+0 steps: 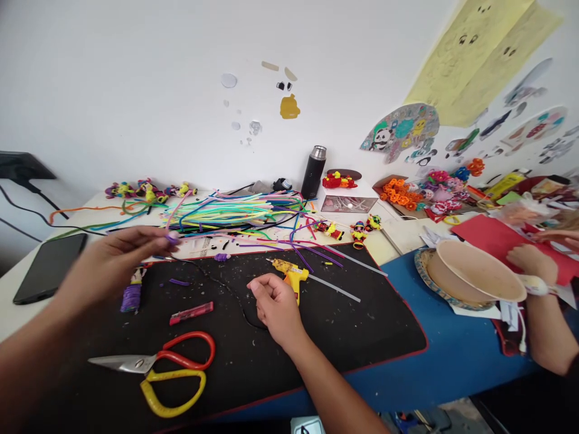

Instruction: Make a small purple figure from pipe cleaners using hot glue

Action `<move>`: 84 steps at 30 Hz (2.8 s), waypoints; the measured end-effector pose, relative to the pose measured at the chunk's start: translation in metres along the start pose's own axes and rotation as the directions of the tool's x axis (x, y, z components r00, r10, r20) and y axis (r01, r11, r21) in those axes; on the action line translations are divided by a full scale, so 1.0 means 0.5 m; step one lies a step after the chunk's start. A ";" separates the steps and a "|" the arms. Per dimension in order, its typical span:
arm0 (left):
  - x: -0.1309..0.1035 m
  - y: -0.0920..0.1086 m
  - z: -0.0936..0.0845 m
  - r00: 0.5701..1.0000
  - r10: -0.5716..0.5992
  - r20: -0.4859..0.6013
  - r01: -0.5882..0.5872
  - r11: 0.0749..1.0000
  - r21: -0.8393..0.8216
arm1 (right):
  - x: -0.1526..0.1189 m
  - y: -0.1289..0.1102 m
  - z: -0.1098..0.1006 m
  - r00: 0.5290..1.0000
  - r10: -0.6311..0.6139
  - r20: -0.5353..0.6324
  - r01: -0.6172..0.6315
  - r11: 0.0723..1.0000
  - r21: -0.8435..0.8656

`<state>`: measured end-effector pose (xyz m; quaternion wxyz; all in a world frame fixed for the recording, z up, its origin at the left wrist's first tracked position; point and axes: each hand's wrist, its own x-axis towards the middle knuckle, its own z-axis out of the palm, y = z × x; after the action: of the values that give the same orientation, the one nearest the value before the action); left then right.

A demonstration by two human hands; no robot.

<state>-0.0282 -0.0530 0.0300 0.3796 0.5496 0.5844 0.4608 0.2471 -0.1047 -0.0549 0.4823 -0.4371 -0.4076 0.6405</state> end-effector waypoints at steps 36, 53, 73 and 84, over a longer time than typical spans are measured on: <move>-0.038 0.008 0.052 0.932 0.023 0.361 -0.035 0.999 0.028 | 0.046 -0.026 0.105 0.967 -0.169 0.193 0.205 0.961 -0.187; -0.046 -0.007 0.052 0.925 0.025 0.378 -0.050 0.997 0.058 | 0.042 -0.011 0.109 0.971 -0.155 0.182 0.191 0.961 -0.201; 0.047 -0.023 -0.215 0.865 0.030 -0.500 -0.122 0.981 -0.152 | -0.024 -0.211 -0.175 0.892 -0.267 -0.364 0.339 0.929 0.150; 0.022 -0.038 0.016 0.923 -0.020 0.385 -0.117 0.937 0.328 | -0.039 -0.040 -0.036 0.987 -0.062 -0.151 0.085 0.985 0.150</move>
<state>-0.0275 -0.0405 0.0104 0.3722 0.7013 0.5566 0.2446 0.2726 -0.1179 -0.0379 0.5669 -0.4280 -0.3359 0.6185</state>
